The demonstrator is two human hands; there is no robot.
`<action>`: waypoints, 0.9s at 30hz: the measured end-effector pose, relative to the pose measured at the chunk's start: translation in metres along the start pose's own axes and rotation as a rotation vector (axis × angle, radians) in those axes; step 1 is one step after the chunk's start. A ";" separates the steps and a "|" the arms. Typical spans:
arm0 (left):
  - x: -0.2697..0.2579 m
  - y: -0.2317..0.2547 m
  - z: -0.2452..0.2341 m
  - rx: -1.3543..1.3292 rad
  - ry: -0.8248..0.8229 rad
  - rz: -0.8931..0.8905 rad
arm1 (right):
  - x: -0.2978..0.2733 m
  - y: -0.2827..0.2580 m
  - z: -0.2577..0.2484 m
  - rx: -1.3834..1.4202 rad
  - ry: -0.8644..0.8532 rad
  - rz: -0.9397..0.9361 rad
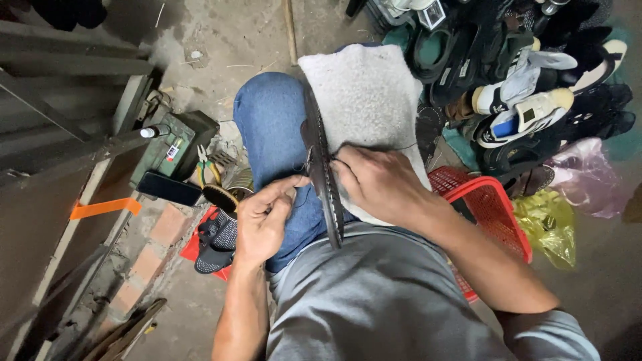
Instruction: Hand-sewing the sole of a brown sandal to the upper part using a needle and thread.
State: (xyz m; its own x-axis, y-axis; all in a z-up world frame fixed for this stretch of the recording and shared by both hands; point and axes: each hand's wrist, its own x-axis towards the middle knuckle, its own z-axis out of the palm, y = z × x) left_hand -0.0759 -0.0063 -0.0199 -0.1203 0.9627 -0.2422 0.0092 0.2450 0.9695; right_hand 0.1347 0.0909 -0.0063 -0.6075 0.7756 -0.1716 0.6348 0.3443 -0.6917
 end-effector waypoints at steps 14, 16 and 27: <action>-0.009 -0.015 0.019 0.149 -0.169 0.044 | -0.104 0.085 -0.087 0.937 0.692 0.155; -0.010 -0.009 0.026 0.180 -0.148 0.128 | -0.101 0.076 -0.085 1.021 0.566 -0.042; -0.006 0.009 0.062 0.410 -0.222 0.162 | -0.068 0.018 -0.066 -0.071 -0.302 0.202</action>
State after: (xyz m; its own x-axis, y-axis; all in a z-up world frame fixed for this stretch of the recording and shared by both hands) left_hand -0.0132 -0.0024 -0.0123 0.1294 0.9824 -0.1347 0.4053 0.0716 0.9114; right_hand 0.2191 0.0795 0.0391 -0.5735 0.6441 -0.5061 0.7813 0.2443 -0.5743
